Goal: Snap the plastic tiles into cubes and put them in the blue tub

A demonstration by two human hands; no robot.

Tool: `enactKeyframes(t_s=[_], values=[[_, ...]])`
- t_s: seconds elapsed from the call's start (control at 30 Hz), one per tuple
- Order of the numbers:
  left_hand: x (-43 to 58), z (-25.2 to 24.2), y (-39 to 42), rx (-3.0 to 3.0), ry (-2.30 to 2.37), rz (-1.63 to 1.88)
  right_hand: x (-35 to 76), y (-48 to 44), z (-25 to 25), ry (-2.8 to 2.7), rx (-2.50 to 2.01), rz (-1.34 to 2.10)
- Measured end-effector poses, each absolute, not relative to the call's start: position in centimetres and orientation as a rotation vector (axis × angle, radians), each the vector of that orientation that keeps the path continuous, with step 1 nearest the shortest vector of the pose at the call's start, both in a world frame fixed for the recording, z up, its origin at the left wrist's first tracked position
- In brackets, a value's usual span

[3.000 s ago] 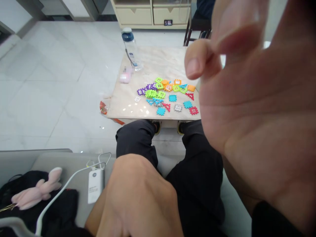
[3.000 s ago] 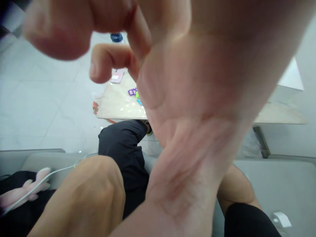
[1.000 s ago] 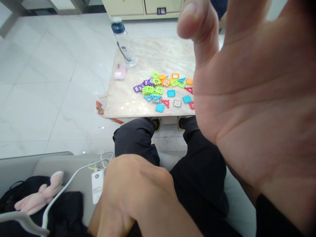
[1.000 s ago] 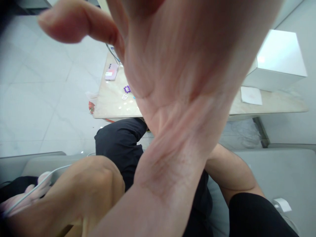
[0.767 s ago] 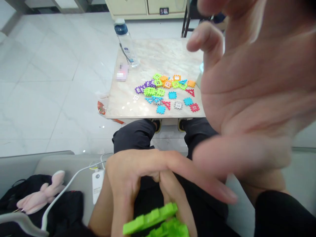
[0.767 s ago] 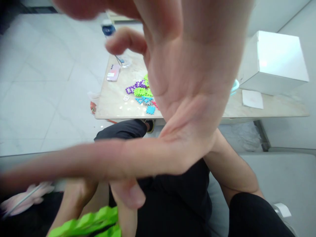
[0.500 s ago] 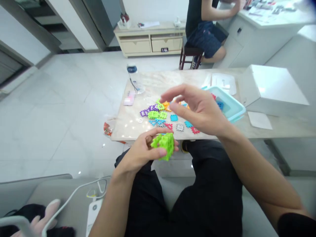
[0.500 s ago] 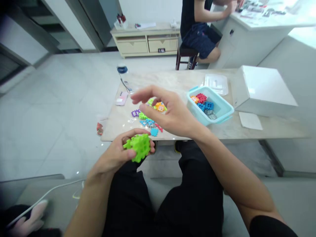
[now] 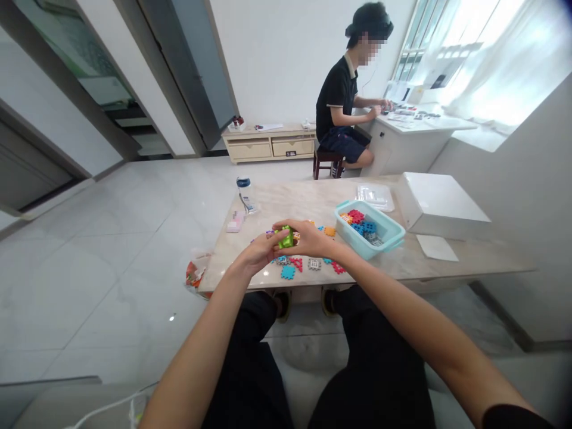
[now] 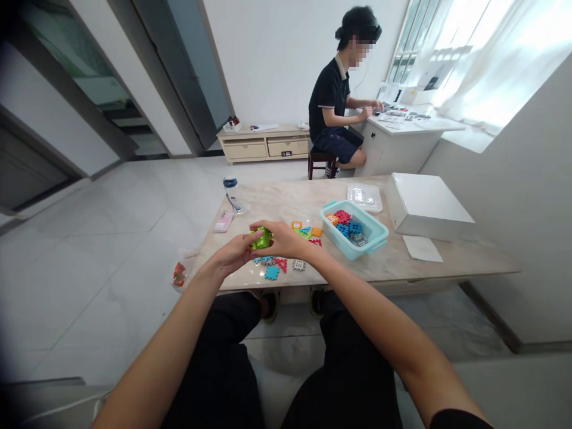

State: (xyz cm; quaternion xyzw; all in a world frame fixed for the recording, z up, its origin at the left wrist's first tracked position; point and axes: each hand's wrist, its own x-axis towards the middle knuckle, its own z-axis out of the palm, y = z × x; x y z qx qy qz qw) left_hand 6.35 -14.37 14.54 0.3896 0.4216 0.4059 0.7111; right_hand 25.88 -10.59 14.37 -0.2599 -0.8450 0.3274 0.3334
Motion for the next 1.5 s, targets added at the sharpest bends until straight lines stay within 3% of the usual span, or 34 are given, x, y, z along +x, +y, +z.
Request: enactKeyframes(t_s=[0.4,1.5], values=[[7.1,9.5,-9.4,0.845,0.845,0.754,27.5,-7.2,9.8,-2.221,-0.66,0.931],[4.6,8.9,-10.5,0.858,0.848,0.688,25.8,-8.4,9.3,-2.152,-0.711,0.941]])
